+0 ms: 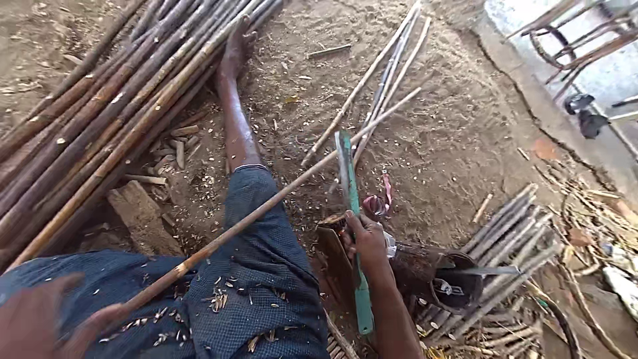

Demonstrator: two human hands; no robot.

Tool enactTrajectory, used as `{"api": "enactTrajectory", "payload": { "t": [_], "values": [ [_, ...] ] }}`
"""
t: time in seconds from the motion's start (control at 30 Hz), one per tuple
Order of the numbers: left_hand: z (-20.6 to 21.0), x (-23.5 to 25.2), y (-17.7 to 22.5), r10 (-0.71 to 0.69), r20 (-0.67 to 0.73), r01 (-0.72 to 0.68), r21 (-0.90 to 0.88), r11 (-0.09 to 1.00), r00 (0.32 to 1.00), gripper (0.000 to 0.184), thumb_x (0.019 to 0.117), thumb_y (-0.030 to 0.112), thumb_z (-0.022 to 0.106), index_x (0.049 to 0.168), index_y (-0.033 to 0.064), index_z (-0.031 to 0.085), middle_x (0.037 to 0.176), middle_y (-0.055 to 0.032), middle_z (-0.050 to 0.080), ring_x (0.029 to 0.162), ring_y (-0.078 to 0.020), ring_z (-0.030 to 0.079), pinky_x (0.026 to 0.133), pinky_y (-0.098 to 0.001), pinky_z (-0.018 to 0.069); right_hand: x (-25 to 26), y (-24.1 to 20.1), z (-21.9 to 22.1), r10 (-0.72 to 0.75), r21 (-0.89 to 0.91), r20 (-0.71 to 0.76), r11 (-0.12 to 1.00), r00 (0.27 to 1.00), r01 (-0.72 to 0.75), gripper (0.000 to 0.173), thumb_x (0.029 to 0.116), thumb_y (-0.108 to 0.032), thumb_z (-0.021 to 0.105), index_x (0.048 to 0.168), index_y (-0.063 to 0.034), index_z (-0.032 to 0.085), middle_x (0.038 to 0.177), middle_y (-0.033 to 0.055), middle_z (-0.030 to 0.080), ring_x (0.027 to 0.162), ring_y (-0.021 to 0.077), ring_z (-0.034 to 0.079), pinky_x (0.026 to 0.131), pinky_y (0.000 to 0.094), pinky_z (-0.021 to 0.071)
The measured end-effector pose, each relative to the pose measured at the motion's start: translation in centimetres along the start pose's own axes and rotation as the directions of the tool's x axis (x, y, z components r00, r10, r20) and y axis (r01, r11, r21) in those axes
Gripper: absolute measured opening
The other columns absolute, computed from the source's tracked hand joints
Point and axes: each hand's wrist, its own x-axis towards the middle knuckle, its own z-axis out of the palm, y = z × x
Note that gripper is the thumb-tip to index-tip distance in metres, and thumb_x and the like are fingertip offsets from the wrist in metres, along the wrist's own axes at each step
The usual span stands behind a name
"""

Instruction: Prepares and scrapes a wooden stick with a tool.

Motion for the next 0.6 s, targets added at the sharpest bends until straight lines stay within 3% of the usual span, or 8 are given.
{"api": "enactTrajectory", "payload": {
  "t": [0.1, 0.17, 0.27, 0.4, 0.43, 0.5, 0.57, 0.6],
  "values": [
    [5.8, 4.6, 3.9, 0.087, 0.052, -0.088, 0.009, 0.996, 0.995, 0.081, 0.0971, 0.070, 0.046, 0.147, 0.0066, 0.051, 0.135, -0.0222, 0.060, 0.119, -0.0432, 0.061, 0.097, -0.0653, 0.0501, -0.8, -0.3, 3.5, 0.032, -0.044, 0.094, 0.999, 0.995, -0.028, 0.055, 0.1021, -0.065, 0.046, 0.107, -0.0131, 0.062, 0.060, 0.0053, 0.051, 0.042, 0.0163, 0.047, 0.040, 0.0345, 0.0454],
    [9.9, 6.4, 5.8, 0.081, 0.013, -0.081, -0.003, 0.997, 0.997, 0.069, 0.1006, 0.069, 0.036, 0.135, 0.0155, 0.063, 0.113, -0.0123, 0.070, 0.096, -0.0350, 0.071, 0.077, -0.0615, 0.0569, -1.9, -0.6, 6.0, 0.006, -0.168, 0.236, 0.985, 0.972, 0.035, 0.051, 0.1039, -0.057, 0.049, 0.107, -0.0089, 0.066, 0.065, 0.0084, 0.058, 0.049, 0.0210, 0.055, 0.048, 0.0411, 0.0507],
    [11.0, 6.8, 4.7, 0.093, -0.074, -0.094, -0.007, 0.996, 0.993, 0.066, 0.1011, 0.069, 0.027, 0.108, 0.0195, 0.071, 0.084, -0.0053, 0.068, 0.072, -0.0295, 0.069, 0.058, -0.0580, 0.0536, -1.7, -0.4, 5.8, -0.022, -0.335, 0.302, 0.933, 0.953, 0.128, 0.049, 0.0978, -0.062, 0.057, 0.096, -0.0151, 0.070, 0.067, 0.0054, 0.061, 0.057, 0.0213, 0.060, 0.057, 0.0452, 0.0527],
    [9.9, 5.1, 1.2, 0.129, -0.137, -0.134, -0.027, 0.991, 0.982, 0.060, 0.1015, 0.067, 0.037, 0.108, 0.0193, 0.074, 0.090, -0.0022, 0.071, 0.076, -0.0226, 0.070, 0.064, -0.0510, 0.0559, 1.5, 1.6, 2.4, 0.084, -0.022, 0.073, 0.996, 0.994, -0.082, 0.057, 0.0966, -0.072, 0.050, 0.107, -0.0174, 0.062, 0.059, 0.0022, 0.048, 0.041, 0.0130, 0.043, 0.039, 0.0307, 0.0417],
    [10.2, 4.8, 0.7, 0.140, -0.184, -0.144, -0.010, 0.990, 0.973, 0.060, 0.1010, 0.067, 0.039, 0.108, 0.0191, 0.074, 0.091, -0.0021, 0.072, 0.077, -0.0221, 0.070, 0.064, -0.0497, 0.0557, 1.7, 1.9, 2.8, 0.106, -0.043, 0.046, 0.994, 0.993, -0.104, 0.059, 0.0961, -0.074, 0.048, 0.107, -0.0171, 0.060, 0.059, 0.0031, 0.048, 0.042, 0.0146, 0.044, 0.040, 0.0321, 0.0419],
    [11.0, 4.5, 0.4, 0.150, -0.258, -0.151, 0.016, 0.988, 0.954, 0.061, 0.1004, 0.067, 0.040, 0.107, 0.0171, 0.075, 0.091, -0.0038, 0.072, 0.075, -0.0233, 0.070, 0.061, -0.0498, 0.0556, 0.5, 0.8, 4.8, 0.000, -0.336, 0.197, 0.939, 0.980, 0.068, 0.055, 0.1020, -0.060, 0.051, 0.102, -0.0072, 0.065, 0.068, 0.0113, 0.059, 0.055, 0.0252, 0.058, 0.051, 0.0467, 0.0509],
    [11.6, 4.0, 0.3, 0.134, -0.274, -0.142, -0.008, 0.990, 0.952, 0.062, 0.0998, 0.067, 0.041, 0.106, 0.0164, 0.076, 0.090, -0.0042, 0.073, 0.074, -0.0233, 0.070, 0.061, -0.0497, 0.0558, -0.9, 0.2, 6.0, -0.050, -0.525, 0.391, 0.808, 0.919, 0.267, 0.048, 0.0992, -0.060, 0.056, 0.087, -0.0148, 0.067, 0.070, 0.0061, 0.061, 0.065, 0.0239, 0.062, 0.059, 0.0505, 0.0521],
    [11.8, 3.9, 0.3, 0.127, -0.277, -0.137, -0.017, 0.990, 0.952, 0.062, 0.0998, 0.067, 0.042, 0.107, 0.0164, 0.076, 0.090, -0.0042, 0.072, 0.074, -0.0231, 0.070, 0.061, -0.0496, 0.0558, -0.7, 0.1, 5.8, -0.044, -0.523, 0.386, 0.812, 0.922, 0.258, 0.050, 0.0984, -0.062, 0.056, 0.089, -0.0147, 0.069, 0.070, 0.0068, 0.062, 0.064, 0.0245, 0.062, 0.059, 0.0513, 0.0522]
  ]
}}
